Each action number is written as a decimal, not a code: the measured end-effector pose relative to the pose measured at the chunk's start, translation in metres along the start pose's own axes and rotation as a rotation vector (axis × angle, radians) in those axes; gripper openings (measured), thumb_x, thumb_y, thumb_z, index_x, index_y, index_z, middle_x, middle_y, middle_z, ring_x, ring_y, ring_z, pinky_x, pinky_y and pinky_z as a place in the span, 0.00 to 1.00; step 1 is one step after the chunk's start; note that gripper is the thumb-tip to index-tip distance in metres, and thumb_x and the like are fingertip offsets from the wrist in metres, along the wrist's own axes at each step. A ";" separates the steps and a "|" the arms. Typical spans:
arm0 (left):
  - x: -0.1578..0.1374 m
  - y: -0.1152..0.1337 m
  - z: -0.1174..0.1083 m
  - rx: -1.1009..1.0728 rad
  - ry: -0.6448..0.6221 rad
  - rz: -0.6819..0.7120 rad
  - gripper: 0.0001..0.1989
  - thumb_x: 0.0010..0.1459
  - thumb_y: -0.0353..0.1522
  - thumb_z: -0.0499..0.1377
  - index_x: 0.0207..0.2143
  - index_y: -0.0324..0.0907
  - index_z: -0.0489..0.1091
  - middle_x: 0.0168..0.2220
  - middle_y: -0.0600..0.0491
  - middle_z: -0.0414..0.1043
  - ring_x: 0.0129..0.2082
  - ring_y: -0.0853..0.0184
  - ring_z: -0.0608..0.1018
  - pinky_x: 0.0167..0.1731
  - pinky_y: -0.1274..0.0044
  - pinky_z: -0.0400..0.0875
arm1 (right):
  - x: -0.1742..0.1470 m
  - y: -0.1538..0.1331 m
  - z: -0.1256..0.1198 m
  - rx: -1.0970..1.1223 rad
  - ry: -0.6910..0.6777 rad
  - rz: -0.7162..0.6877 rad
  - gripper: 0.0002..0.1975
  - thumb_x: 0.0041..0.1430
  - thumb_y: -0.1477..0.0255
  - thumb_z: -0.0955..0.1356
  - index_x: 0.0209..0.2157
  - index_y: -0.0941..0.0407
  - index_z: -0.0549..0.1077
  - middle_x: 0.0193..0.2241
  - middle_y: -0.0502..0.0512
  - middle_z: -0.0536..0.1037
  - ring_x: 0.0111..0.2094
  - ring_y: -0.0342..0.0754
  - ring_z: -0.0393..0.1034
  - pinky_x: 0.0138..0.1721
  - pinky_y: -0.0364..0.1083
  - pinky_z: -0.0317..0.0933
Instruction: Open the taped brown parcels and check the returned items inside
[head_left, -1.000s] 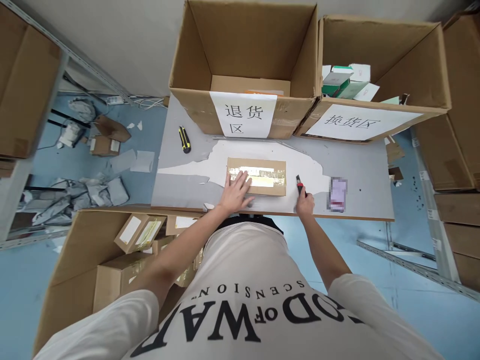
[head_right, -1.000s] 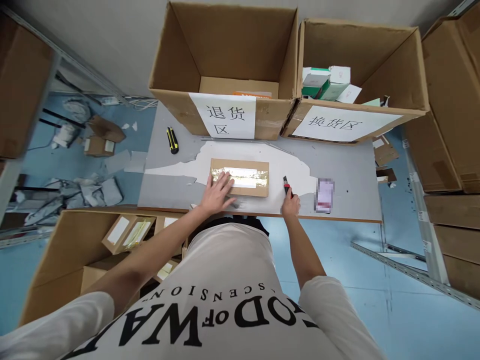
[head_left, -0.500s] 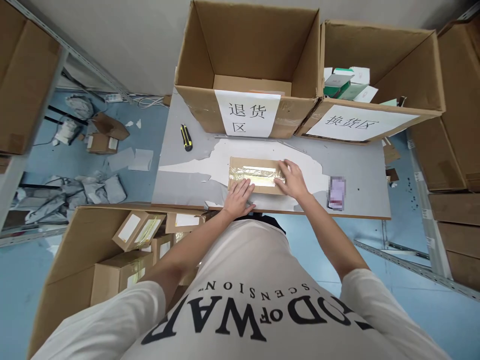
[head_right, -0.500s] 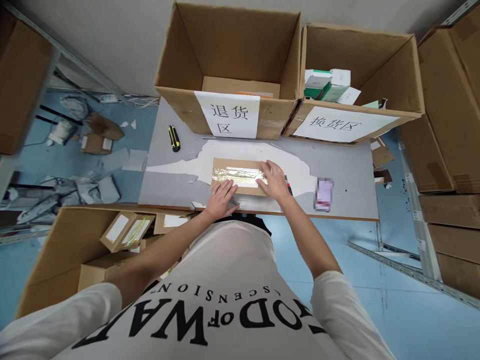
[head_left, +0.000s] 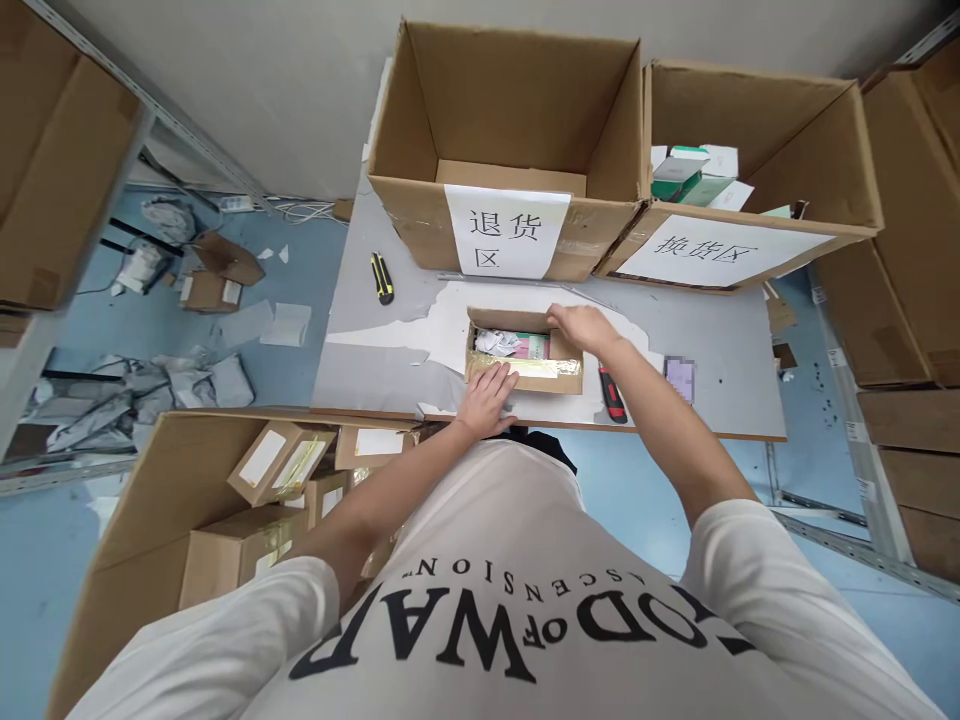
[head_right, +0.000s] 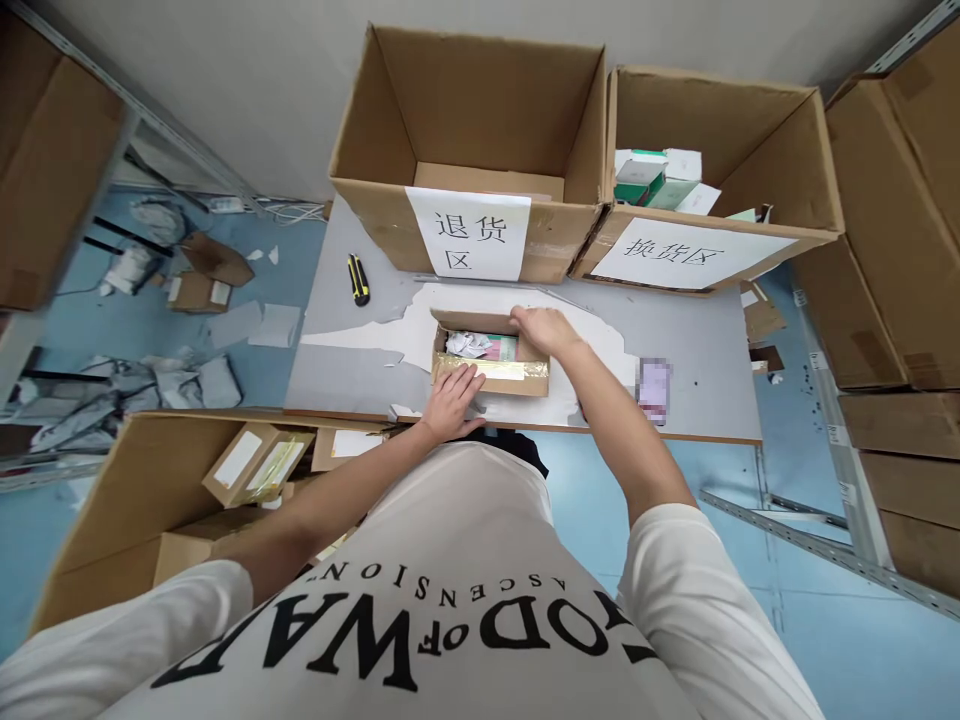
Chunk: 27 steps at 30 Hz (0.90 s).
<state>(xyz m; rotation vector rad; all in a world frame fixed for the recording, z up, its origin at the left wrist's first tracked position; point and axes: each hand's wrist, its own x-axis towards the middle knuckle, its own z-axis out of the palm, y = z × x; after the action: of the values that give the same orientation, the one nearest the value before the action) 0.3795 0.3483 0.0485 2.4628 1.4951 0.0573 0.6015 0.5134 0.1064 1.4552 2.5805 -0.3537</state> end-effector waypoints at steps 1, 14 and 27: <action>-0.001 0.000 0.000 0.003 -0.002 0.002 0.44 0.54 0.47 0.56 0.67 0.38 0.47 0.69 0.43 0.45 0.68 0.52 0.49 0.64 0.63 0.44 | 0.009 0.006 -0.007 0.034 0.012 0.055 0.23 0.67 0.57 0.55 0.50 0.56 0.71 0.41 0.63 0.79 0.43 0.58 0.72 0.41 0.51 0.61; 0.002 -0.038 -0.021 -0.118 0.122 0.042 0.42 0.55 0.44 0.59 0.66 0.35 0.49 0.68 0.38 0.45 0.69 0.52 0.49 0.63 0.63 0.49 | -0.017 -0.019 0.013 0.053 0.358 -0.102 0.22 0.65 0.67 0.59 0.58 0.61 0.65 0.59 0.69 0.62 0.59 0.59 0.54 0.59 0.59 0.49; 0.035 -0.110 -0.036 -0.354 0.158 0.108 0.68 0.34 0.54 0.69 0.68 0.37 0.36 0.57 0.38 0.65 0.55 0.48 0.67 0.54 0.59 0.63 | -0.054 -0.061 0.009 -0.139 -0.061 -0.138 0.40 0.52 0.61 0.72 0.61 0.64 0.59 0.49 0.68 0.71 0.48 0.60 0.66 0.49 0.52 0.56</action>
<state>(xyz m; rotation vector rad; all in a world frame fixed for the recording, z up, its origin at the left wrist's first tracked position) 0.2942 0.4345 0.0536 2.2880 1.2771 0.5031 0.5771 0.4362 0.1195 1.2064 2.6053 -0.2259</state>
